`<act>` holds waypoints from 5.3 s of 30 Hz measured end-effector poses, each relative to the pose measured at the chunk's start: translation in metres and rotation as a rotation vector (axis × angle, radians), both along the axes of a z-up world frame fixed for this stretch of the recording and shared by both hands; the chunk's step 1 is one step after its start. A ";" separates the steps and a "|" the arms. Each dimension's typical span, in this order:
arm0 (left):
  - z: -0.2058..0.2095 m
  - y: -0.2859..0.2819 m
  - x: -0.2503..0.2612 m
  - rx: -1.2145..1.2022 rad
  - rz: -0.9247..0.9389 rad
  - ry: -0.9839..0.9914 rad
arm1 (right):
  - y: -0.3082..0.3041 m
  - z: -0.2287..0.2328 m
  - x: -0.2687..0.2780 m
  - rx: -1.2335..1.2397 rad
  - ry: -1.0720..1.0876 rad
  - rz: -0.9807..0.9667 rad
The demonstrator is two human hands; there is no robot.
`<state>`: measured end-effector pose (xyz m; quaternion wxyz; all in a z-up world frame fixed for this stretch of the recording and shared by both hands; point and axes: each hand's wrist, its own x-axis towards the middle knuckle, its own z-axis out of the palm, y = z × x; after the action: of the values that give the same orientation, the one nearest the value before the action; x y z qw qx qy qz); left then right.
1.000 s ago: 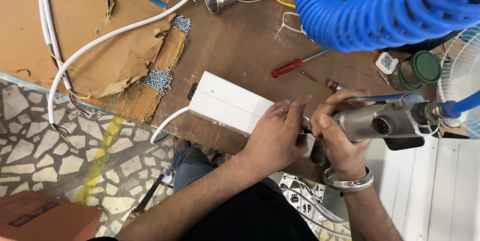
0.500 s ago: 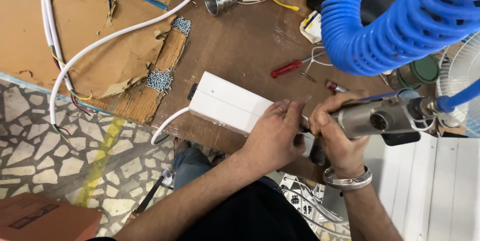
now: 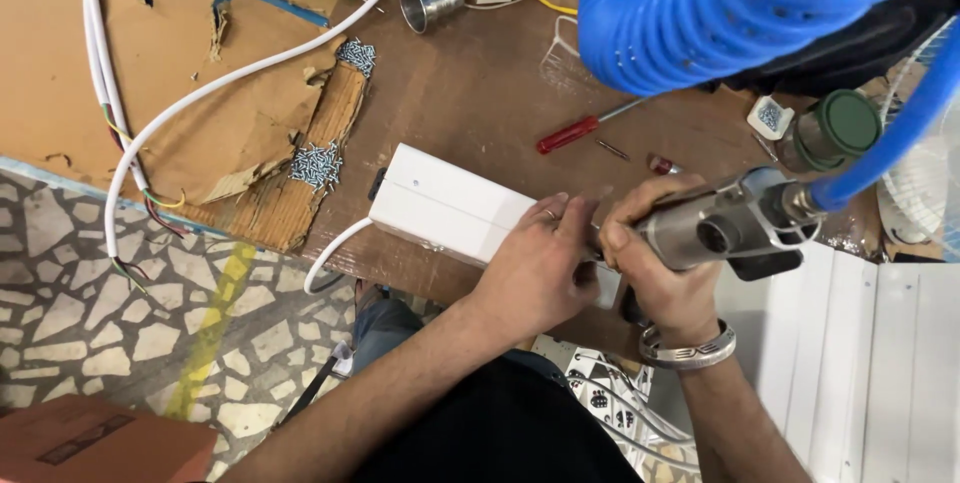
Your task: Assembling white metal electronic enclosures by securing wires and fastening components with a pneumatic screwdriver and hammer.
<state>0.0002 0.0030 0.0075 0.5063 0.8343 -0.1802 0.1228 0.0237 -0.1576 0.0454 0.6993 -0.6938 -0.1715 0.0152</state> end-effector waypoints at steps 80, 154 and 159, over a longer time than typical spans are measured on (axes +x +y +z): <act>-0.028 0.155 0.009 -0.063 0.308 0.520 | -0.047 -0.093 -0.055 -1.152 -0.038 -0.538; 0.019 0.171 -0.013 0.290 0.014 -0.112 | 0.096 -0.099 -0.147 -0.308 0.410 -0.341; 0.011 0.182 -0.096 -0.618 -0.006 0.170 | 0.162 -0.021 -0.116 -0.536 -0.146 -0.075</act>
<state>-0.0957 0.1850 0.0187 0.7492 0.6479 -0.0941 0.1001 -0.0924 0.0048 0.0244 0.4765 -0.8593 -0.1853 -0.0160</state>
